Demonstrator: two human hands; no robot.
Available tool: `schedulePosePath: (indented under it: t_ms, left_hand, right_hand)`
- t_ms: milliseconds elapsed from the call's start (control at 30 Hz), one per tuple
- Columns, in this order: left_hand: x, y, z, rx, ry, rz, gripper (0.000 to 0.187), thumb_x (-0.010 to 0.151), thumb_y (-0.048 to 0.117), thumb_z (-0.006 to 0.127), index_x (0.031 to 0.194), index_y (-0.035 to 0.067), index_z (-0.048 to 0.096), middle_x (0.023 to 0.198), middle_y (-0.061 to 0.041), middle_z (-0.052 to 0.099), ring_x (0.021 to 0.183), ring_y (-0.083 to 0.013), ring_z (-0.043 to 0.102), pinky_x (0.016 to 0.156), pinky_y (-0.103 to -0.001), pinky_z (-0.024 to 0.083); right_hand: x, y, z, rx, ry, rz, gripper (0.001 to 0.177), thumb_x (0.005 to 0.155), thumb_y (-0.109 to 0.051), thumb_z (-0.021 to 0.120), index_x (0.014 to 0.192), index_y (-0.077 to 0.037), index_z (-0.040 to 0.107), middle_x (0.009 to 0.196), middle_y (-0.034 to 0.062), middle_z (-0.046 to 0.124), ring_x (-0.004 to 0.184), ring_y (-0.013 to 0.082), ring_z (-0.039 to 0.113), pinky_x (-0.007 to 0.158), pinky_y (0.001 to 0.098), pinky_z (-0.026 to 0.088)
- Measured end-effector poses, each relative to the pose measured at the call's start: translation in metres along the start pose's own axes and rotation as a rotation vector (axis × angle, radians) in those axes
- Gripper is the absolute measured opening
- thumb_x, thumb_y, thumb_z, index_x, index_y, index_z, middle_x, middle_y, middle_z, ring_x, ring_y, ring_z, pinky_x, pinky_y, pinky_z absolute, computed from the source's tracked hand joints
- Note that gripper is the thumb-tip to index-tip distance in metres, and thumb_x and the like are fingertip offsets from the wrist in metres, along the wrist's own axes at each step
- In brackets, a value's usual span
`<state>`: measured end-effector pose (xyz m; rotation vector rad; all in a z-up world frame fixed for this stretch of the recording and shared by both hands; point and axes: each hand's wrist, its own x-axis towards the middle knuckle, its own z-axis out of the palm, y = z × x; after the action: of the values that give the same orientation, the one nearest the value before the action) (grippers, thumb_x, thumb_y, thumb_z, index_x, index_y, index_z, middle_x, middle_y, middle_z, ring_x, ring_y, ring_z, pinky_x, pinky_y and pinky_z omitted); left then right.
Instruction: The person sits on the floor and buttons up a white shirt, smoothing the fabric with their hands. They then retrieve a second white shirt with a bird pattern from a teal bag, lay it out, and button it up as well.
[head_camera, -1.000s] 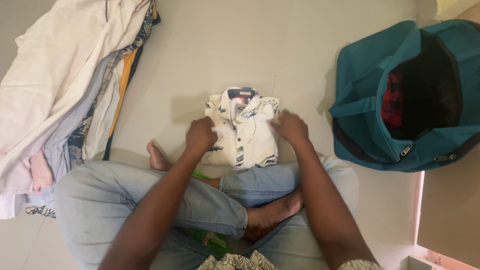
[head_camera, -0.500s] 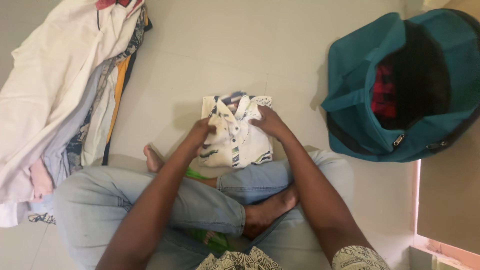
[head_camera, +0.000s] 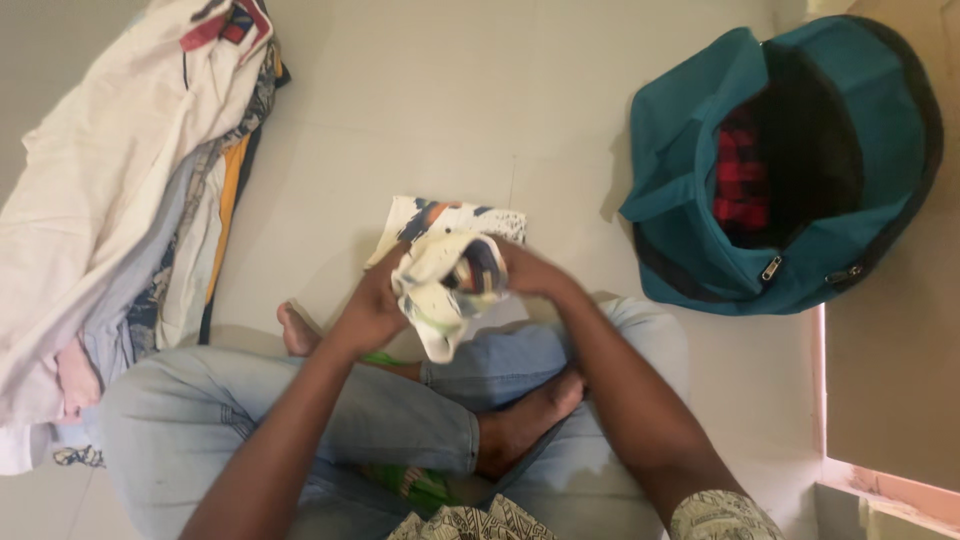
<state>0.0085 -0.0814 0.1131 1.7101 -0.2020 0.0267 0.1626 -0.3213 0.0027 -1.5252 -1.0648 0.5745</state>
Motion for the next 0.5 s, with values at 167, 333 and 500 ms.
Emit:
schedulePosePath:
  t_ms: [167,333,500]
  left_hand:
    - [-0.010,0.053,0.007,0.004,0.001,0.007,0.064,0.082,0.016,0.080,0.138,0.003,0.051,0.127,-0.008,0.068,0.119,-0.0167,0.064,0.100,-0.032,0.051]
    - [-0.011,0.120,-0.010,0.406,0.178,0.016,0.057,0.079,0.019,0.086,0.122,0.002,0.054,0.112,-0.010,0.069,0.108,-0.0166,0.070,0.095,-0.032,0.055]
    - [-0.005,0.163,-0.041,0.362,0.335,0.292,0.065,0.096,0.031,0.078,0.145,0.003,0.046,0.134,-0.009,0.064,0.123,-0.0185,0.063,0.112,-0.035,0.050]
  right_hand:
    - [0.012,-0.027,0.034,0.156,0.075,0.055,0.066,0.085,-0.021,0.080,0.142,-0.001,0.054,0.137,0.0161,0.064,0.124,0.0251,0.061,0.107,0.0376,0.048]
    - [0.017,-0.033,-0.008,-0.027,0.112,0.188,0.060,0.081,-0.018,0.080,0.135,-0.002,0.061,0.129,0.0150,0.070,0.118,0.0229,0.065,0.104,0.0370,0.051]
    - [-0.008,0.036,-0.027,0.185,-0.053,0.269,0.050,0.089,-0.021,0.070,0.134,0.001,0.066,0.129,0.0177,0.073,0.117,0.0238,0.068,0.103,0.0386,0.054]
